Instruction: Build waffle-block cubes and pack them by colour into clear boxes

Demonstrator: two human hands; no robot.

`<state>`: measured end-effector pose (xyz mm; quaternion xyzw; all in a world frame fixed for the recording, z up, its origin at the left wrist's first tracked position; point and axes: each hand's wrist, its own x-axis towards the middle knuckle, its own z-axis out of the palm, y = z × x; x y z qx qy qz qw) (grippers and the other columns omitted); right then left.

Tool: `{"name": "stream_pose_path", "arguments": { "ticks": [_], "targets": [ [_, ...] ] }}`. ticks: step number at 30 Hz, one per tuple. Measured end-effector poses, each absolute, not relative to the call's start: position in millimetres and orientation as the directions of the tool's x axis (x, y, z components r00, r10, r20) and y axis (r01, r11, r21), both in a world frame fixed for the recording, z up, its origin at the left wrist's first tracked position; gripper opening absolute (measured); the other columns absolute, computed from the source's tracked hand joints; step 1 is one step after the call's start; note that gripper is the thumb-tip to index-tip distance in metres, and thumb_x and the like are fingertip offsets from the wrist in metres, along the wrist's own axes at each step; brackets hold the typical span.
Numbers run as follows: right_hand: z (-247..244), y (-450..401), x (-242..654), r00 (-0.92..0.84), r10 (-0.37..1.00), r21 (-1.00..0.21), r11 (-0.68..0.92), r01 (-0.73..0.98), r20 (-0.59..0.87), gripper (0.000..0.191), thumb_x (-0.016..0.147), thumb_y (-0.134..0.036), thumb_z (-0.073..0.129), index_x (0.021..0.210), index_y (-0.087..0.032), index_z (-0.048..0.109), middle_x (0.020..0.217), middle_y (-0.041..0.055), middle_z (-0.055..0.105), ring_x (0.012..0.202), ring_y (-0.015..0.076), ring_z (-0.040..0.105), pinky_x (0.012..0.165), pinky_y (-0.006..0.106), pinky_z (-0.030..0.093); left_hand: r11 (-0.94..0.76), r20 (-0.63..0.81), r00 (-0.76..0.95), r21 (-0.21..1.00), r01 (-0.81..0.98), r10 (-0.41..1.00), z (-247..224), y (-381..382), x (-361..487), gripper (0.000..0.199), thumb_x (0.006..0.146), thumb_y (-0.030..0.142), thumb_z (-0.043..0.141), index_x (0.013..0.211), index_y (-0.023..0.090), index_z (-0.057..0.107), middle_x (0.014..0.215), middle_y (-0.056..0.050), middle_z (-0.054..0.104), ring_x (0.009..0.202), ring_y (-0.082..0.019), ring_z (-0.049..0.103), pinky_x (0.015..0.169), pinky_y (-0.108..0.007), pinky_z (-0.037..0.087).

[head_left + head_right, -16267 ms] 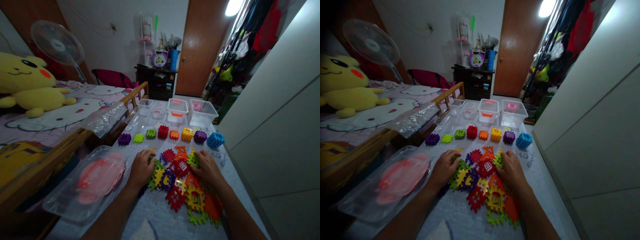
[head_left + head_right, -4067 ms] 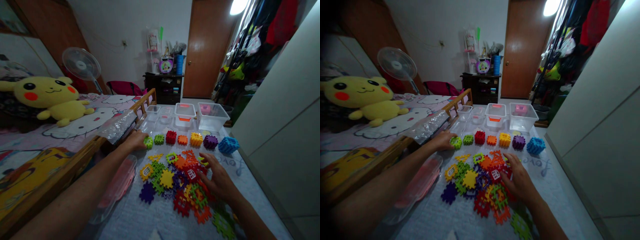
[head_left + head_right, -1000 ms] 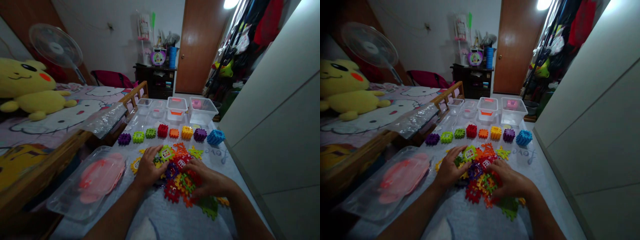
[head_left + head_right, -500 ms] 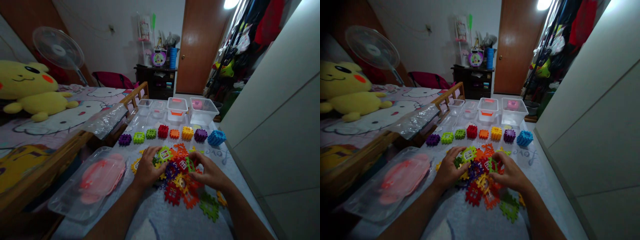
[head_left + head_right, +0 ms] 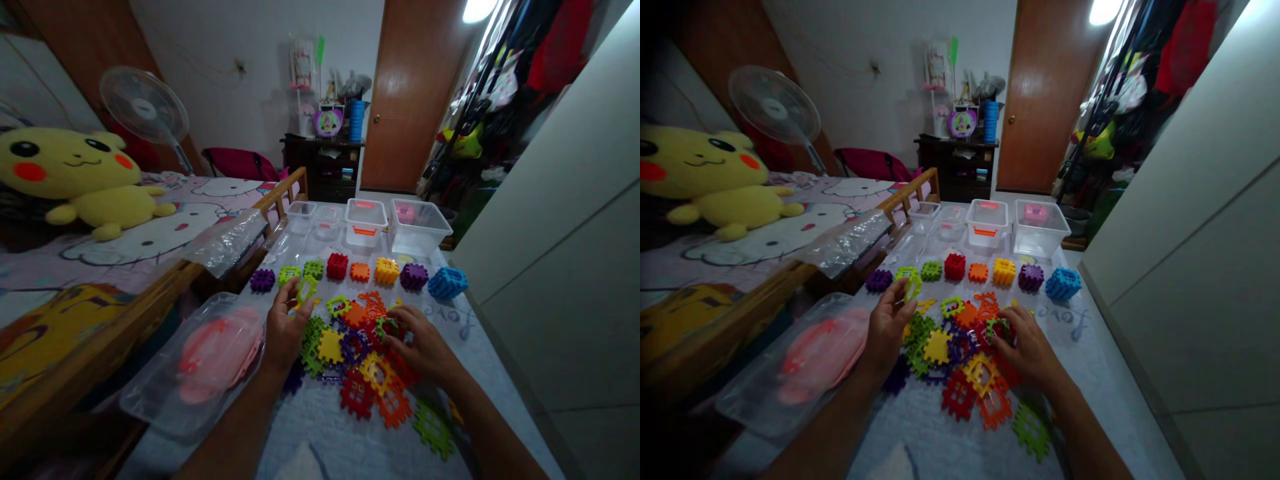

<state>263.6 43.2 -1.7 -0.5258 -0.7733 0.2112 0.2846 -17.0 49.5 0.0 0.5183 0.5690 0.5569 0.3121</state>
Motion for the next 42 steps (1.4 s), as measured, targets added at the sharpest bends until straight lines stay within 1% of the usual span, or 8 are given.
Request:
{"name": "stream_pose_path", "arguments": {
  "ticks": [4, 9, 15, 20, 24, 30, 34, 42],
  "targets": [
    [1.9, 46.3, 256.5, -0.310, 0.925, -0.618, 0.378, 0.690, 0.220, 0.020, 0.083, -0.028, 0.061, 0.102, -0.022, 0.061, 0.108, 0.0088, 0.062, 0.102, 0.0253, 0.058, 0.091, 0.044, 0.047, -0.194, 0.292, -0.214, 0.903, 0.383, 0.932, -1.6, 51.8, -16.0, 0.050, 0.084, 0.044, 0.058, 0.127, 0.019, 0.053, 0.125, -0.010, 0.057, 0.111, -0.024, 0.058, 0.095, -0.040, 0.048],
    [7.1, 49.4, 245.8, -0.338, 0.914, -0.613, 0.401, 0.681, 0.223, 0.017, 0.084, -0.024, 0.057, 0.101, -0.022, 0.062, 0.106, 0.0073, 0.062, 0.101, 0.0237, 0.057, 0.090, 0.043, 0.046, -0.242, 0.366, -0.049, 0.703, 0.669, 0.929, 2.5, 57.9, -8.0, 0.044, 0.076, 0.034, 0.067, 0.117, 0.018, 0.060, 0.112, -0.009, 0.063, 0.109, -0.027, 0.058, 0.098, -0.044, 0.045],
    [-1.2, 50.4, 250.0, -0.314, 0.916, -0.608, 0.400, 0.686, 0.249, 0.014, 0.084, -0.023, 0.058, 0.097, -0.021, 0.063, 0.103, 0.0082, 0.062, 0.098, 0.0239, 0.057, 0.088, 0.042, 0.047, -0.286, 0.270, 0.170, 0.487, 0.825, 0.948, 13.7, 69.6, 5.4, 0.043, 0.077, 0.034, 0.067, 0.116, 0.019, 0.061, 0.114, -0.012, 0.066, 0.110, -0.030, 0.057, 0.096, -0.047, 0.044],
    [-6.4, 50.2, 258.4, -0.280, 0.921, -0.609, 0.389, 0.691, 0.270, 0.017, 0.084, -0.024, 0.058, 0.099, -0.021, 0.063, 0.105, 0.0087, 0.062, 0.100, 0.0245, 0.056, 0.089, 0.042, 0.047, -0.289, 0.088, 0.277, 0.373, 0.881, 0.957, 17.7, 91.3, 8.2, 0.035, 0.077, 0.032, 0.065, 0.109, 0.019, 0.064, 0.115, -0.014, 0.067, 0.112, -0.033, 0.057, 0.095, -0.046, 0.043],
    [-7.6, 48.5, 259.1, -0.296, 0.918, -0.607, 0.397, 0.688, 0.266, 0.017, 0.084, -0.023, 0.057, 0.100, -0.021, 0.063, 0.105, 0.0090, 0.062, 0.102, 0.0250, 0.055, 0.092, 0.043, 0.046, -0.297, 0.018, 0.312, 0.357, 0.885, 0.950, 13.0, 106.2, 7.6, 0.030, 0.073, 0.035, 0.067, 0.099, 0.020, 0.066, 0.108, -0.012, 0.069, 0.104, -0.031, 0.060, 0.091, -0.041, 0.044],
    [-9.9, 46.7, 258.4, -0.286, 0.917, -0.618, 0.398, 0.677, 0.278, 0.017, 0.083, -0.022, 0.058, 0.099, -0.022, 0.064, 0.106, 0.0087, 0.062, 0.105, 0.0257, 0.054, 0.094, 0.045, 0.045, -0.291, -0.078, 0.338, 0.351, 0.890, 0.938, 11.7, 119.2, 7.9, 0.044, 0.065, 0.039, 0.075, 0.103, 0.021, 0.065, 0.108, -0.011, 0.068, 0.100, -0.030, 0.062, 0.086, -0.037, 0.047],
    [-13.1, 47.9, 259.4, -0.295, 0.915, -0.621, 0.405, 0.671, 0.277, 0.015, 0.083, -0.021, 0.057, 0.097, -0.022, 0.063, 0.105, 0.0087, 0.061, 0.102, 0.0249, 0.056, 0.092, 0.044, 0.046, -0.296, -0.127, 0.356, 0.342, 0.892, 0.926, 15.3, 126.5, 10.4, 0.038, 0.058, 0.039, 0.078, 0.089, 0.021, 0.067, 0.098, -0.009, 0.069, 0.092, -0.030, 0.062, 0.081, -0.037, 0.048],
    [-14.4, 48.6, 261.2, -0.244, 0.925, -0.619, 0.377, 0.689, 0.292, 0.019, 0.083, -0.023, 0.058, 0.101, -0.019, 0.063, 0.107, 0.0105, 0.062, 0.105, 0.0262, 0.055, 0.095, 0.045, 0.045, -0.353, -0.157, 0.413, 0.306, 0.884, 0.897, 22.8, 125.2, 15.2, 0.033, 0.058, 0.032, 0.077, 0.087, 0.021, 0.068, 0.097, -0.008, 0.067, 0.096, -0.029, 0.059, 0.085, -0.037, 0.047]
  ]
}}
